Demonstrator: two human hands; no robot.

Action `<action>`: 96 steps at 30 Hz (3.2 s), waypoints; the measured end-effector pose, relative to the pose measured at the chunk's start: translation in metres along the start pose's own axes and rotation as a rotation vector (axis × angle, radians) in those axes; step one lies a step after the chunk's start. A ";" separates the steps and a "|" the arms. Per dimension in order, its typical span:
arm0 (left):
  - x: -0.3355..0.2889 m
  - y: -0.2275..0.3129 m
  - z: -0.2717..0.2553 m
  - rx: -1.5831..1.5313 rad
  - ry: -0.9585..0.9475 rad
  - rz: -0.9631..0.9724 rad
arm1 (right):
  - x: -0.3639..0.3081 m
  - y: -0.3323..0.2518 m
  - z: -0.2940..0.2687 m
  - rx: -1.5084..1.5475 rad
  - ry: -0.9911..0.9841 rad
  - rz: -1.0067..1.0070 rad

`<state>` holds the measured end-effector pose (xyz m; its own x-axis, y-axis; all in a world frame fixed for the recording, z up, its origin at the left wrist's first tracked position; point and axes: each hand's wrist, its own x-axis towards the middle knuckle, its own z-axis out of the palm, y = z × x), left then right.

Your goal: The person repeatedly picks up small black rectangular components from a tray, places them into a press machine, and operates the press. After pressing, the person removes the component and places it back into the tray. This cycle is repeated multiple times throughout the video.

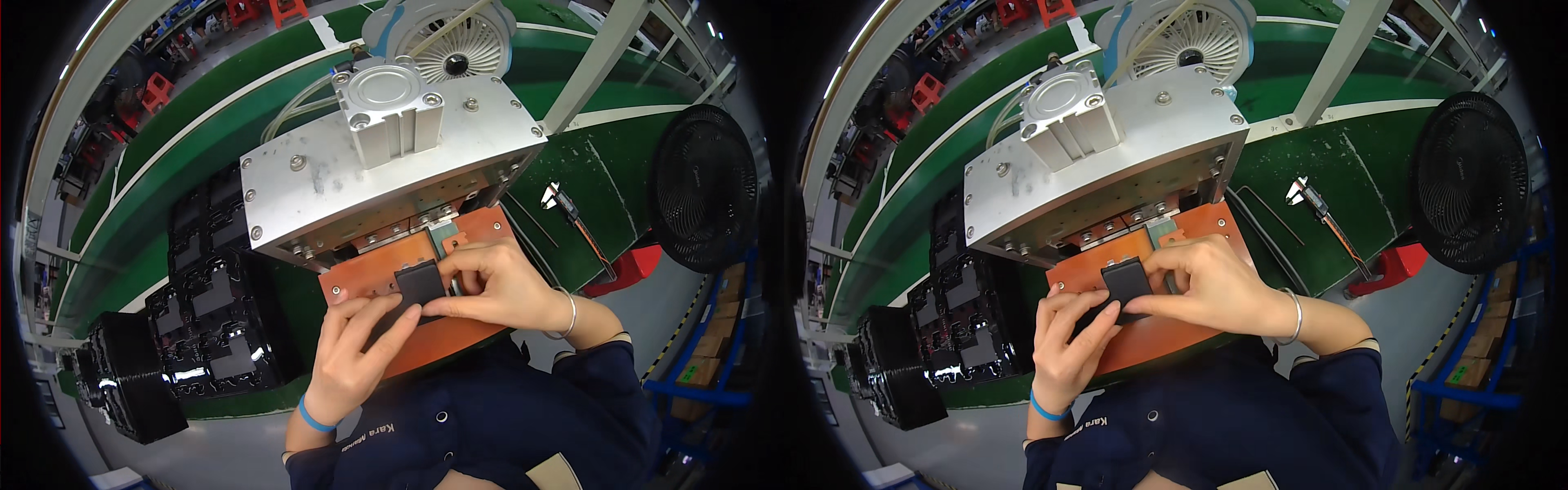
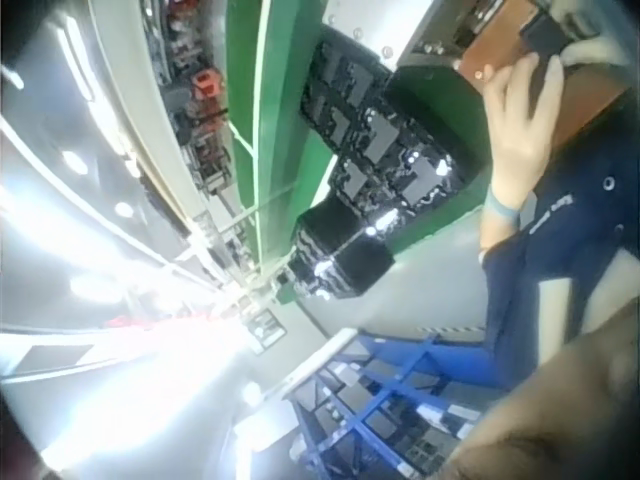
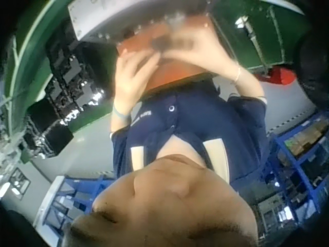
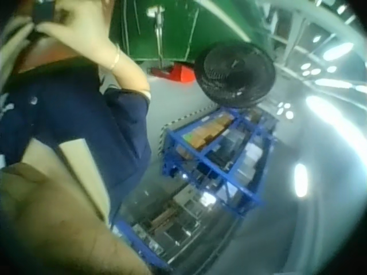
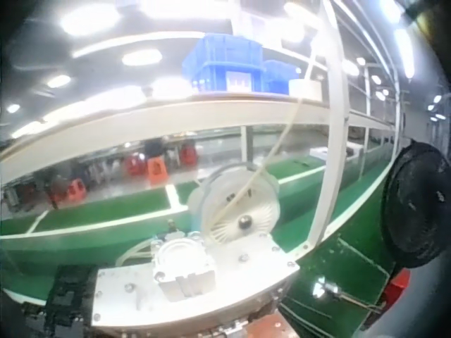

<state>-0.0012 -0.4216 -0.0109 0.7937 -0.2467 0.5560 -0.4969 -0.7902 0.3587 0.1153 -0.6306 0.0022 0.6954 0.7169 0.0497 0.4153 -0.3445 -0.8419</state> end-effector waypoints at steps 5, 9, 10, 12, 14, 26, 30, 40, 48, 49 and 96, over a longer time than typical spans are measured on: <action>0.001 -0.003 -0.001 -0.051 0.154 -0.048 | -0.002 -0.005 -0.004 0.492 -0.103 0.201; -0.002 -0.013 -0.015 -1.048 -0.047 -0.553 | -0.010 -0.007 -0.013 0.327 -0.179 -0.183; 0.002 -0.014 -0.022 -1.319 -0.253 -0.639 | -0.009 -0.009 -0.014 0.233 -0.214 -0.376; -0.001 -0.022 -0.020 -1.481 -0.680 -0.729 | -0.011 -0.015 -0.010 0.245 -0.277 -0.563; 0.003 -0.012 -0.011 -1.596 -0.685 -0.756 | -0.016 -0.016 -0.009 0.162 -0.208 -0.600; 0.015 -0.012 0.004 -1.363 0.061 -0.839 | -0.119 0.175 -0.088 -0.692 0.682 0.615; 0.022 -0.010 -0.001 -1.287 -0.009 -0.873 | -0.111 0.186 -0.094 -0.631 0.716 0.639; 0.023 -0.011 -0.004 -1.222 -0.071 -0.956 | -0.112 0.080 -0.090 -0.259 0.812 0.163; 0.021 -0.009 -0.005 -1.209 -0.158 -0.992 | -0.042 0.003 -0.041 -0.261 0.488 -0.335; 0.022 -0.009 -0.006 -1.206 -0.159 -0.995 | -0.035 0.003 -0.039 -0.270 0.477 -0.366; 0.019 -0.012 -0.005 -1.225 -0.112 -0.987 | -0.024 0.015 -0.025 -0.261 0.464 -0.500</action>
<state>0.0180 -0.4143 -0.0008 0.9568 -0.0121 -0.2904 0.2845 0.2429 0.9274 0.1194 -0.6680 0.0014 0.5388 0.5155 0.6663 0.8344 -0.2174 -0.5065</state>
